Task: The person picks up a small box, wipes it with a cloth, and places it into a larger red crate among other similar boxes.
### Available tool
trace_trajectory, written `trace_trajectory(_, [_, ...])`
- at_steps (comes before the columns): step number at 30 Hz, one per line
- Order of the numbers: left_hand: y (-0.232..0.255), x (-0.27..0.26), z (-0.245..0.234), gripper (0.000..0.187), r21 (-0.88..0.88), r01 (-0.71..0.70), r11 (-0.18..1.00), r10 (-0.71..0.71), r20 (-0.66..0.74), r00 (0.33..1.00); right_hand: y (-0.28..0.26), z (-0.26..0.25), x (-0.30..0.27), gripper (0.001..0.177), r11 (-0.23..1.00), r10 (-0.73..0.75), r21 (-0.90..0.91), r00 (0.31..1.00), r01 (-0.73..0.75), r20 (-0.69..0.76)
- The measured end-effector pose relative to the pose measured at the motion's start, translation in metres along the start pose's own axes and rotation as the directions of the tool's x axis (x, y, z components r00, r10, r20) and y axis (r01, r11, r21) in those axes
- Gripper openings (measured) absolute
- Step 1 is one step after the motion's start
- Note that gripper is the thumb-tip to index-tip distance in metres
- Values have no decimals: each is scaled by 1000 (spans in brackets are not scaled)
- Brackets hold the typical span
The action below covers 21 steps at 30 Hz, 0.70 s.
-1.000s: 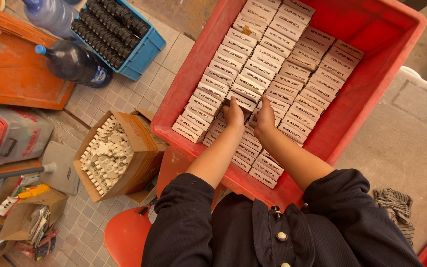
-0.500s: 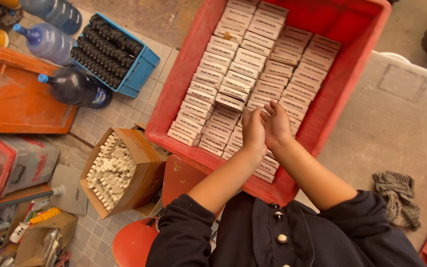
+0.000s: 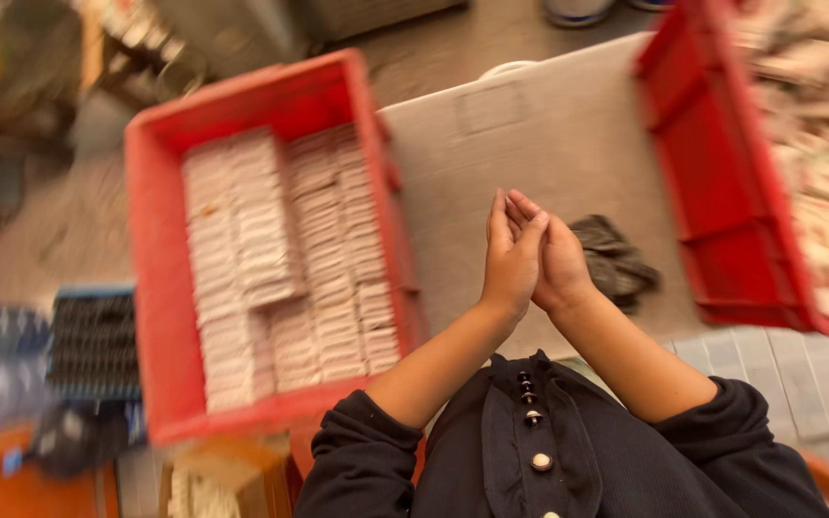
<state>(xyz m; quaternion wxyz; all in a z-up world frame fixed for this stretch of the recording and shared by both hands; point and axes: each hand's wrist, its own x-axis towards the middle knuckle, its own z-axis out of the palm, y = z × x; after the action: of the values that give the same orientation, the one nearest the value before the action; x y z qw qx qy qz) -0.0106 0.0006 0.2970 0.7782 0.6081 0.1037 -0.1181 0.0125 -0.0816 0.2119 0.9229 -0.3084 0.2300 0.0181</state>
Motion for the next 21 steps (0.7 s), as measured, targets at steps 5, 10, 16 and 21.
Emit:
trace_trajectory(5, [-47, 15, 133, 87, 149, 13, 989, -63, 336, 940, -118, -93, -21, 52, 967, -240, 64, 966, 246, -93])
trace_trajectory(10, [-88, 30, 261, 83, 188, 5, 982, -111, 557, 823, -226, -208, -32, 35, 922, -239, 213, 909, 322, -341])
trace_trajectory(16, [-157, 75, 366, 84, 470, 155, 869, -376, 422, 825, -314, -328, 1, 78, 918, -72, 301, 856, 258, -512])
trace_trajectory(21, [-212, 116, 424, 78, 388, 456, 801, -575, 285, 767, -349, -415, 77, 65, 963, 7, 205, 739, 177, -673])
